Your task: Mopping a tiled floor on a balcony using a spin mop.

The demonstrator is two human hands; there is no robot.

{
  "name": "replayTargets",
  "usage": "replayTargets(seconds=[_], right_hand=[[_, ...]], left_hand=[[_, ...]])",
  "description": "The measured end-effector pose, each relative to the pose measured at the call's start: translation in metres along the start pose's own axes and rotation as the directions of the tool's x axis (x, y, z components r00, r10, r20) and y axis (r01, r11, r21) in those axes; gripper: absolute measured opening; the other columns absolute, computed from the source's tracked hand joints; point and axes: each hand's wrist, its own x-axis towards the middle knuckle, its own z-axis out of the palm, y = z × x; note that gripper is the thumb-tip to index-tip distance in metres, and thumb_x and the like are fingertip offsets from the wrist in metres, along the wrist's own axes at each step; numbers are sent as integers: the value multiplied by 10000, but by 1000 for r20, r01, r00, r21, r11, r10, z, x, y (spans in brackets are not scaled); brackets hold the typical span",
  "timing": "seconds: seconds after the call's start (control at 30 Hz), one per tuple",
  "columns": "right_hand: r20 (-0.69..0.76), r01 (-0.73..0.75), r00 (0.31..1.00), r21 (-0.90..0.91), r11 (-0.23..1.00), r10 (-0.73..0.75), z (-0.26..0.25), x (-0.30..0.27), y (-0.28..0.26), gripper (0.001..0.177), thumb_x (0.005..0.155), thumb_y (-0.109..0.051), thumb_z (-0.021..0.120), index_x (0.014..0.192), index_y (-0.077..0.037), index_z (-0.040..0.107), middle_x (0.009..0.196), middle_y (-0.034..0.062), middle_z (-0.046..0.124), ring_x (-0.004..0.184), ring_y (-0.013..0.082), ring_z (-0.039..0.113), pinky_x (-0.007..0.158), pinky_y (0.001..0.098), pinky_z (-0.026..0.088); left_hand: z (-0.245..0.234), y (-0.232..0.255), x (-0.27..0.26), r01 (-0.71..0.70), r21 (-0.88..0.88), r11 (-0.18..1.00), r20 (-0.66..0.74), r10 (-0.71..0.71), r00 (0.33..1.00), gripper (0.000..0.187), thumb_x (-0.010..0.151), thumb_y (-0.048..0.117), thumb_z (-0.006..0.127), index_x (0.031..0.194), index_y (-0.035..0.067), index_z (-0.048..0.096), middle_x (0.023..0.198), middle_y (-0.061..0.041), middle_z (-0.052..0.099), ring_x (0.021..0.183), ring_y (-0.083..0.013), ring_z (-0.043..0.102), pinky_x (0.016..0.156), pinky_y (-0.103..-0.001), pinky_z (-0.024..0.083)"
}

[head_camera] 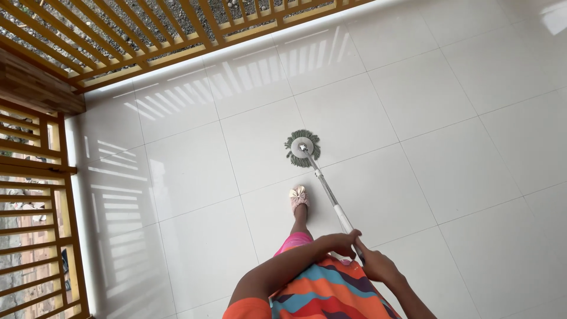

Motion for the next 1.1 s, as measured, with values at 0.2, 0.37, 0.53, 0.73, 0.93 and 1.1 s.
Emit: replayTargets(seconds=[0.2,0.37,0.53,0.73,0.93,1.1], right_hand=[[-182,118,976,-13,993,-119,-73,130,-70,906,865,-120,536,1648,-301,117,974,188,696,844,367,662,679,471,485],[-309,294,906,-39,955,-291,-128,227,-117,905,861,-186,644,1653,-90,216,1116,391,703,988,568,706,762,616,561],[-322,219,918,-73,973,-231,-148,230,-132,889,908,-279,687,1648,-103,225,1140,429,679,1047,608,679,769,676,543],[-139,75,987,-57,996,-82,-149,88,-146,953,875,-260,645,1664,-238,111,1240,292,709,1138,490,696,882,566,567],[-182,88,980,61,994,-76,-158,39,-131,883,851,-131,581,1656,-165,219,1164,342,731,1013,495,744,807,561,597],[-164,101,982,14,995,-97,-165,104,-147,942,831,-231,651,1659,-170,205,1164,324,734,1053,494,730,833,569,591]], left_hand=[[-110,-37,4,-17,70,997,-444,46,895,886,940,206,617,1641,196,75,1295,-249,582,1159,-437,616,912,-545,512],[-193,-47,-34,73,18,997,-620,-46,783,761,1001,151,555,1636,205,140,1428,-275,520,1303,-460,566,1026,-560,531],[-215,-29,-49,65,12,998,-594,-45,803,892,973,177,624,1661,173,57,1521,-309,442,1370,-487,502,1090,-577,494],[-202,-44,0,-46,201,978,-419,128,899,1026,865,332,751,1632,60,126,1375,-404,542,1288,-555,557,1062,-630,490],[-189,-19,-18,-123,257,958,-338,209,918,940,864,394,702,1633,105,244,1237,-404,630,1189,-557,623,995,-622,516],[-210,-29,-22,-85,195,977,-445,165,880,953,878,264,707,1646,129,158,1411,-393,530,1263,-558,575,1007,-639,514]])
